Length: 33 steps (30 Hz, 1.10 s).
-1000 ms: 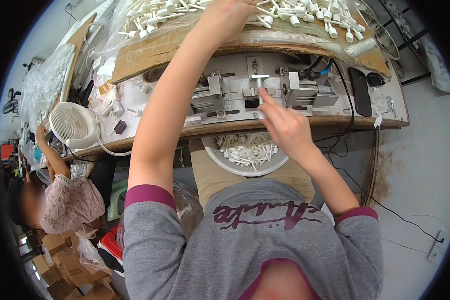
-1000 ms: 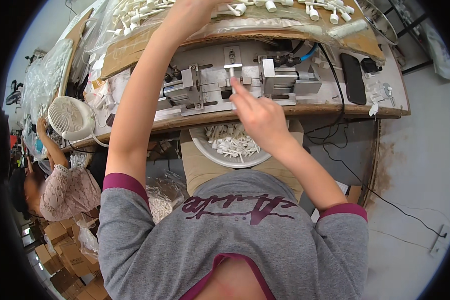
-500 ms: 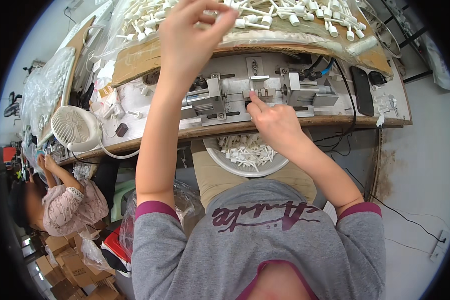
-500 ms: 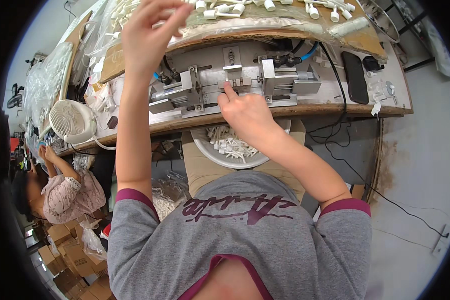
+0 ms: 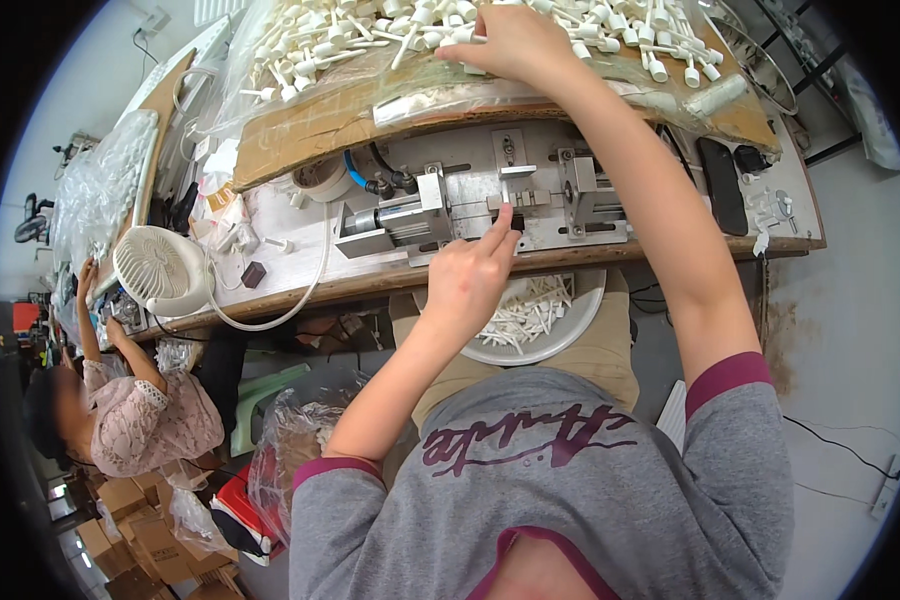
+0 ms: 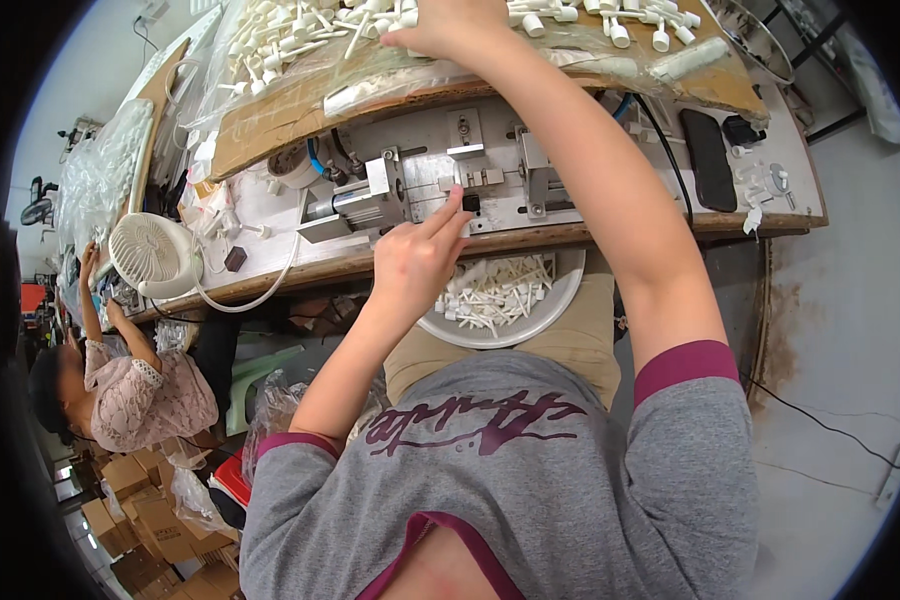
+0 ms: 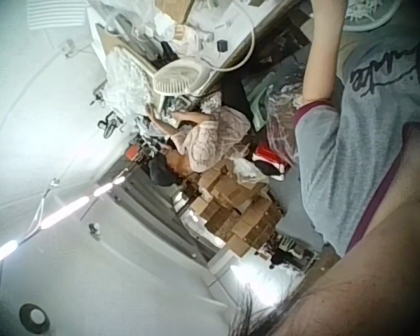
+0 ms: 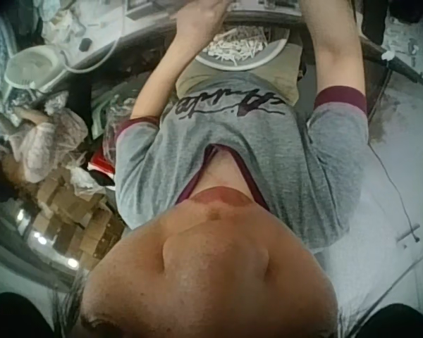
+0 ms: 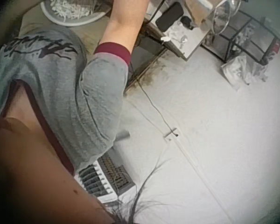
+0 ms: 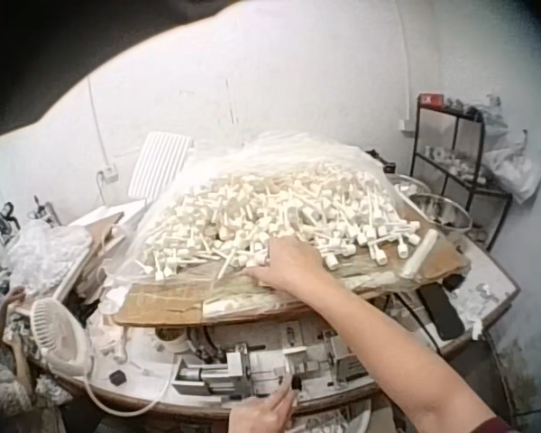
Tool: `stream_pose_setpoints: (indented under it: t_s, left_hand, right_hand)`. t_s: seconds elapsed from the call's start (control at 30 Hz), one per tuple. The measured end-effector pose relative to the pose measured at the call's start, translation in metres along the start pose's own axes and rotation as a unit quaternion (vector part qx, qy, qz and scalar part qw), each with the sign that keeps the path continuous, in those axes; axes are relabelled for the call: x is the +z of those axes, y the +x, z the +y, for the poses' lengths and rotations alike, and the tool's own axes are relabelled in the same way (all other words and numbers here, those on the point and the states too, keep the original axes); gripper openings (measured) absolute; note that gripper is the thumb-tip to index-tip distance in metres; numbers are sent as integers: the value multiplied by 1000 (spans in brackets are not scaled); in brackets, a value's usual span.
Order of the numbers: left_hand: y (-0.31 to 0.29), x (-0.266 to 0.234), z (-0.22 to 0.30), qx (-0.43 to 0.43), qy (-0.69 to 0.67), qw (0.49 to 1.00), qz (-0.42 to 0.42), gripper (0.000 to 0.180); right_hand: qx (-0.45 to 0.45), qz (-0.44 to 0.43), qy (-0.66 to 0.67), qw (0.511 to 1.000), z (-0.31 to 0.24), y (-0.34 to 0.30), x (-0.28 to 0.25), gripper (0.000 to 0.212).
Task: The recorder is assembling small white plastic components using a pneumatic jig or fixture on a workshop bench.
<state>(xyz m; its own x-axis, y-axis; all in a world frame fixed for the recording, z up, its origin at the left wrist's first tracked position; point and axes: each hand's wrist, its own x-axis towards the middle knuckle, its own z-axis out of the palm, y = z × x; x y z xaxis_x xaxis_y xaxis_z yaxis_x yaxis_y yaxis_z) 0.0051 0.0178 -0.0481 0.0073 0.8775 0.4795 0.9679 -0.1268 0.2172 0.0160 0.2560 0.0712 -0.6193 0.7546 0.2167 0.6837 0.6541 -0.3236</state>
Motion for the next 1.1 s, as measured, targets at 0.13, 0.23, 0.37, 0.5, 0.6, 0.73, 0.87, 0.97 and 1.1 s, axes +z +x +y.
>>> stream_pose_setpoints:
  t_s: [0.13,0.23,0.37,0.5,0.6,0.73,0.87,0.97,1.1]
  left_hand:
    - [7,4,-6,13,-4,1000,-9,25]
    - [9,3,-4,-8,-4,1000,-26,24]
    - [8,2,-5,-14,-8,999,-36,24]
    - [23,-22,-9,-23,-93,995,-32,21]
    - [64,-51,-23,-51,-187,976,97,18]
    - [140,-61,-56,62,-49,961,266,14]
    - [188,-38,-65,-10,-21,996,89,21]
    - [196,-31,-64,-79,-27,996,-31,23]
    - [199,-31,-69,-120,-79,990,9,23]
  right_hand:
    - [-46,19,-68,996,-5,-16,-1,26]
    - [-72,92,107,987,11,-18,-3,36]
    - [-110,142,286,941,31,-46,-11,34]
    - [-221,226,259,913,43,-97,-12,25]
    - [-187,181,314,913,42,-149,-4,31]
    - [-205,105,212,950,39,-205,18,27]
    - [-217,101,148,960,41,-227,50,26]
    - [-228,100,76,966,37,-226,65,26]
    - [-266,106,40,957,35,-214,65,23]
